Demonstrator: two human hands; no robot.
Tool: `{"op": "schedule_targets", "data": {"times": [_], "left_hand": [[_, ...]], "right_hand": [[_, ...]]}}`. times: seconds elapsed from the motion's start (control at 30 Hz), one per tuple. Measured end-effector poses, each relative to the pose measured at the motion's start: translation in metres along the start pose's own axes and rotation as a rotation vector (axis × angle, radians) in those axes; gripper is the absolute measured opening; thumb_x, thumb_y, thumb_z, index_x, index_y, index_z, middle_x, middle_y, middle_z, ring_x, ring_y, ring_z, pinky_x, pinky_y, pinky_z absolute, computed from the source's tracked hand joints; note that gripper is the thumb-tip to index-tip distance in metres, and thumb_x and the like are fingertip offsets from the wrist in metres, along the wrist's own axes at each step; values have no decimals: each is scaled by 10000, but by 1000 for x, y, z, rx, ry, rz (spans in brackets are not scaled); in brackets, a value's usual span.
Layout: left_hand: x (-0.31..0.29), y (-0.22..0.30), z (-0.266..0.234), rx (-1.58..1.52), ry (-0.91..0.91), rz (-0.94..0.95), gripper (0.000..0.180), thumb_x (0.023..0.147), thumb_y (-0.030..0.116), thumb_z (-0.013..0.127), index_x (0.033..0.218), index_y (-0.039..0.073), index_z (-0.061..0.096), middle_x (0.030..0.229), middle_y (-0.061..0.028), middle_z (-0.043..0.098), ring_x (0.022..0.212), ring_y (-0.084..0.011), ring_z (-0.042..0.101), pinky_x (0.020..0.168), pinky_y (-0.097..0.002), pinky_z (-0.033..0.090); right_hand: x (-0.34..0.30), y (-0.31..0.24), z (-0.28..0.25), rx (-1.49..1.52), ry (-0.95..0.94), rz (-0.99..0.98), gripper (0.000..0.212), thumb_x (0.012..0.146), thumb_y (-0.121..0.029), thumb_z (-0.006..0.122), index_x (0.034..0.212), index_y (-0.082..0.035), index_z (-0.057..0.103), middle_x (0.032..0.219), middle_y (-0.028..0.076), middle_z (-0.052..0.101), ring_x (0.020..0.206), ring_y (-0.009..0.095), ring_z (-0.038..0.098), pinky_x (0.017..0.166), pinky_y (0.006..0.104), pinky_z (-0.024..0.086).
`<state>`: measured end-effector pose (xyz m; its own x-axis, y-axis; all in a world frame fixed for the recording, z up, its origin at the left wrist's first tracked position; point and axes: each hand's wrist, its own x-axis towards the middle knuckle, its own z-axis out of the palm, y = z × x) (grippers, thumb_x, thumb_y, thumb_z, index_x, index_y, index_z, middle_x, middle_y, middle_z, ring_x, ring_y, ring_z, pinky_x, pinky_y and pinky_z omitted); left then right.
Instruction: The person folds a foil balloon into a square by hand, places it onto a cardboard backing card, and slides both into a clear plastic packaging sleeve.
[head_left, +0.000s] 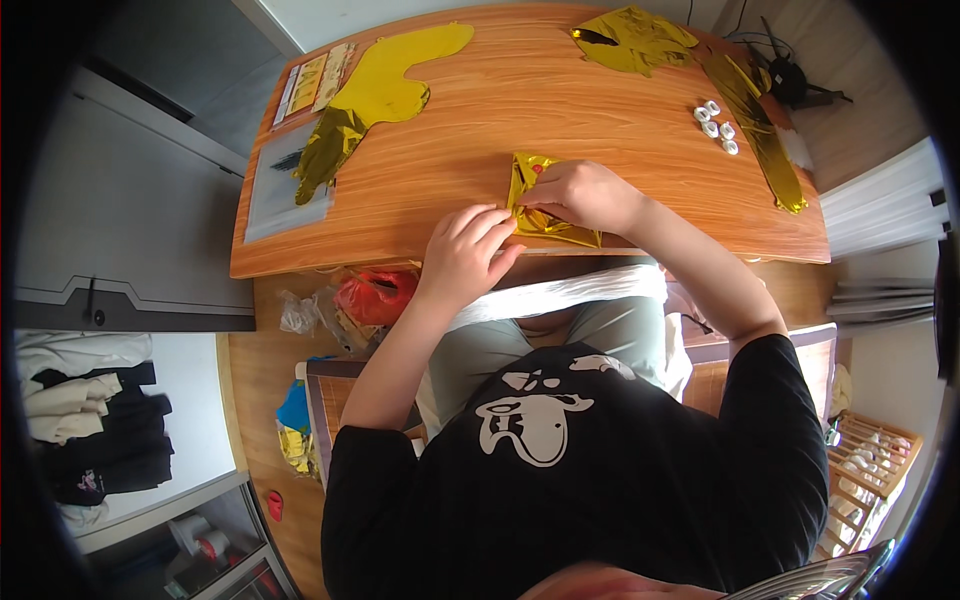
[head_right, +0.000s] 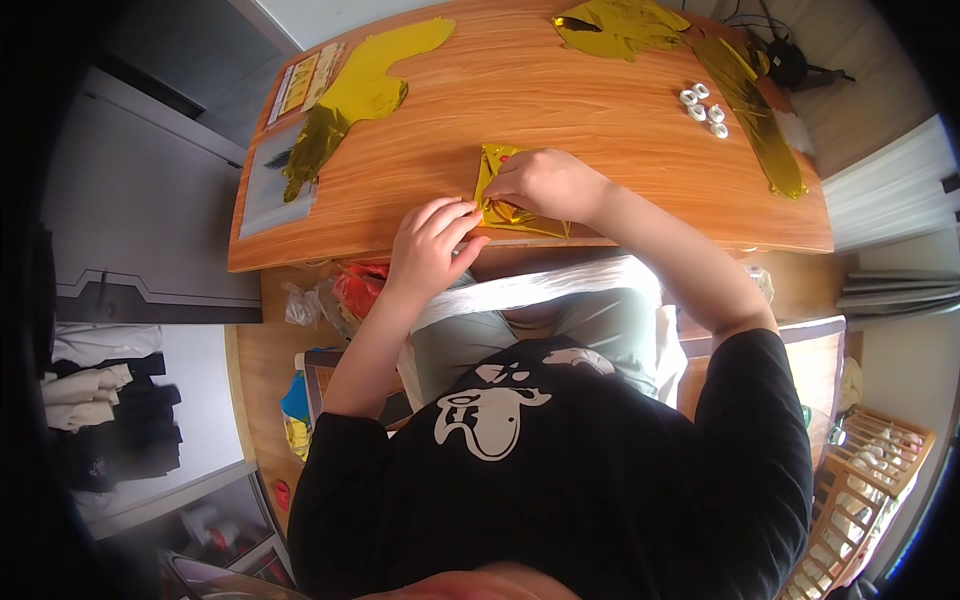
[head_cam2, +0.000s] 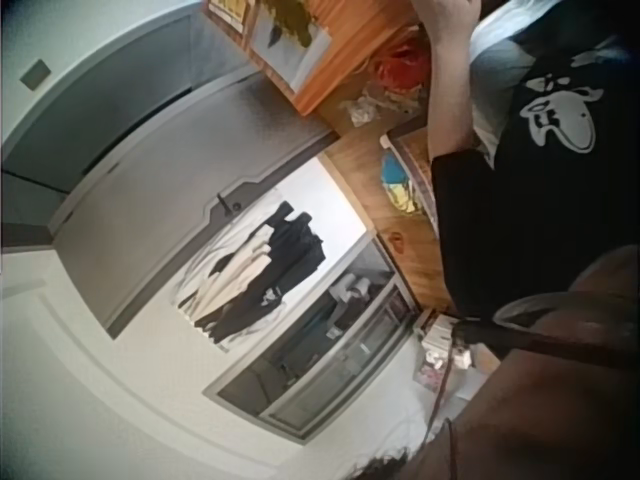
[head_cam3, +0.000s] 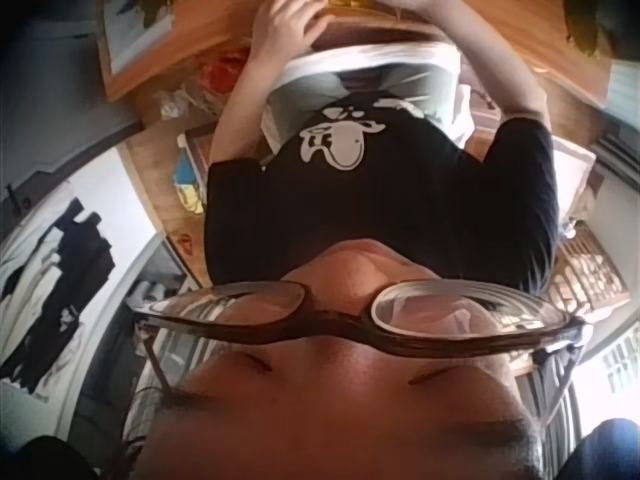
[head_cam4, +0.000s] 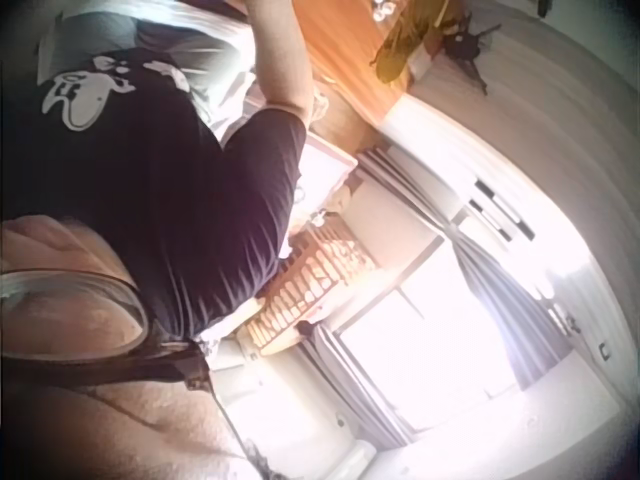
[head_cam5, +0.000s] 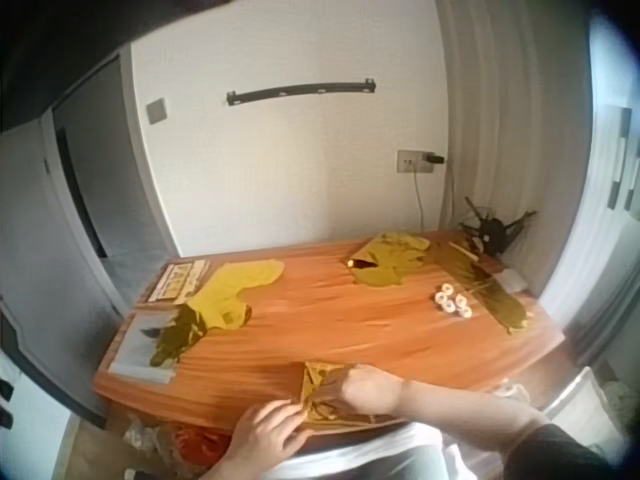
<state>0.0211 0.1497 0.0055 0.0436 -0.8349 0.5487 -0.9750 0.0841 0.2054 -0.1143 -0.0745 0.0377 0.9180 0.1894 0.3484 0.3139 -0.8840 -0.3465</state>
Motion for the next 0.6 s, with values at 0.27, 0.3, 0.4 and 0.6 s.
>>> {"op": "schedule_targets", "data": {"times": [0.27,0.3,0.4,0.6], "left_hand": [[1,18,11,-81,-48,67,327,905,344,754,1048,59,679,1210,-99,673,1194,-296,625,1039,-463,495],[2,19,13,-108,-47,67,319,895,322,764,1058,61,680,1214,-98,675,1188,-300,630,1027,-465,502],[5,12,12,-136,-54,64,228,924,242,733,1059,70,671,1136,-102,696,1152,-303,650,1052,-479,496],[38,1,10,-322,-78,-50,252,863,113,779,1072,94,640,927,-99,709,969,-309,686,1025,-487,507]], "right_hand": [[-40,-52,1,-326,-22,126,486,982,-443,644,1306,-80,630,1345,79,671,1325,260,592,1230,574,276],[-45,-55,8,-330,-20,131,486,982,-443,644,1306,-80,630,1345,79,671,1325,260,592,1230,574,276],[-52,-60,17,-263,86,204,400,982,-351,671,1282,-87,642,1374,96,656,1365,266,561,1211,555,325],[-49,-44,18,18,265,219,208,927,-102,695,1133,-77,694,1207,108,727,1172,312,666,1016,449,509]]}}
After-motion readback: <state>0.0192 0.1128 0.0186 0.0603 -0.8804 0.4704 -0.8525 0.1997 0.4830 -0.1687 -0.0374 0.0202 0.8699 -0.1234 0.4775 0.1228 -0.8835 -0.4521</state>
